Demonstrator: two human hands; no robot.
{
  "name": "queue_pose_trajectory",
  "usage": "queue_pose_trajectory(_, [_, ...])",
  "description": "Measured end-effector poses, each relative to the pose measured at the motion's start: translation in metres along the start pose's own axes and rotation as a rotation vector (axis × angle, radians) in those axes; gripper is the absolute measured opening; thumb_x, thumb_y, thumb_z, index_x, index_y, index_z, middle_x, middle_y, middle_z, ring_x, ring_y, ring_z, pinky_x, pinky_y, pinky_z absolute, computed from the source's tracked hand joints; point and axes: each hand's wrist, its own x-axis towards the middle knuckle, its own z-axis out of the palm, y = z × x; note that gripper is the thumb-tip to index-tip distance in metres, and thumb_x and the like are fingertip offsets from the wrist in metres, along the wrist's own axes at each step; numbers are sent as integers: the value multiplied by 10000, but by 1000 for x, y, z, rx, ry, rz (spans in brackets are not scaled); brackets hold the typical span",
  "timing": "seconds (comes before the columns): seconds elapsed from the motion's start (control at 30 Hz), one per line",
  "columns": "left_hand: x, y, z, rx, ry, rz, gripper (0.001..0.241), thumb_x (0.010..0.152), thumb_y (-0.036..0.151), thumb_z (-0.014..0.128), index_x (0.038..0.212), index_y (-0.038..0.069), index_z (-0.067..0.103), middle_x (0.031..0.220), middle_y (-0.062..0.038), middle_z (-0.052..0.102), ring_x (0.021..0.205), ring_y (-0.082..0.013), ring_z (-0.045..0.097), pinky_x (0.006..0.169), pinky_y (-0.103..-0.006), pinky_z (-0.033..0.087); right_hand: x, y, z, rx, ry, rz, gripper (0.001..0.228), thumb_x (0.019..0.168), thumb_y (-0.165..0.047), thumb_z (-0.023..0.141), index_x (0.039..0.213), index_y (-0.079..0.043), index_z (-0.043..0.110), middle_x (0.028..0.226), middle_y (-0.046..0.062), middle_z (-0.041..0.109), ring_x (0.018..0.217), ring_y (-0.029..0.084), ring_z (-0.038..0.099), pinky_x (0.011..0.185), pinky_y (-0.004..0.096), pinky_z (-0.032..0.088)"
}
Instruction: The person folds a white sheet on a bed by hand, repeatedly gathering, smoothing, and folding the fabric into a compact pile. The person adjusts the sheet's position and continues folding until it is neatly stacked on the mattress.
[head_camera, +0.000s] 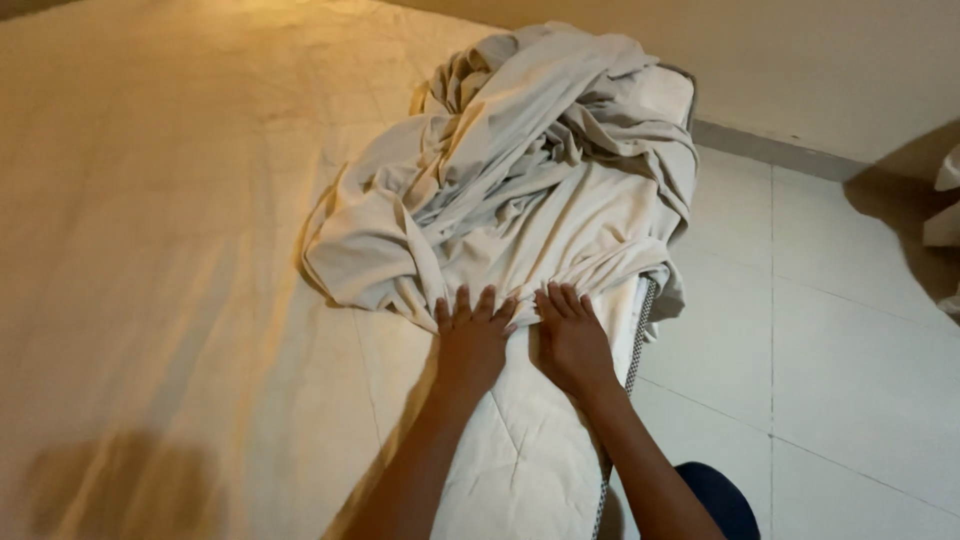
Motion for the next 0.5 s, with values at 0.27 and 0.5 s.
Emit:
queue_pose_trajectory(0.27, [7,-44,-43,-150,-423,79,471,1036,363,463,1496,265,486,1584,-18,435,1469,-353,335,1149,-645,234,-9,-25,2,32,-7,-33,474,892,-176,602,1328,11,616,1453,259,558,1385,455,491,1154,553,347])
queue_pose_trajectory(0.5, [11,4,-108,-78,-383,11,674,958,465,600,1533,157,429,1474,-67,552,1422,-269,467,1229,-591,237,-2,-4,-15,176,98,-46,459,828,-94,570,1276,-86,669,1443,157,628,1430,395,488,1230,590,265])
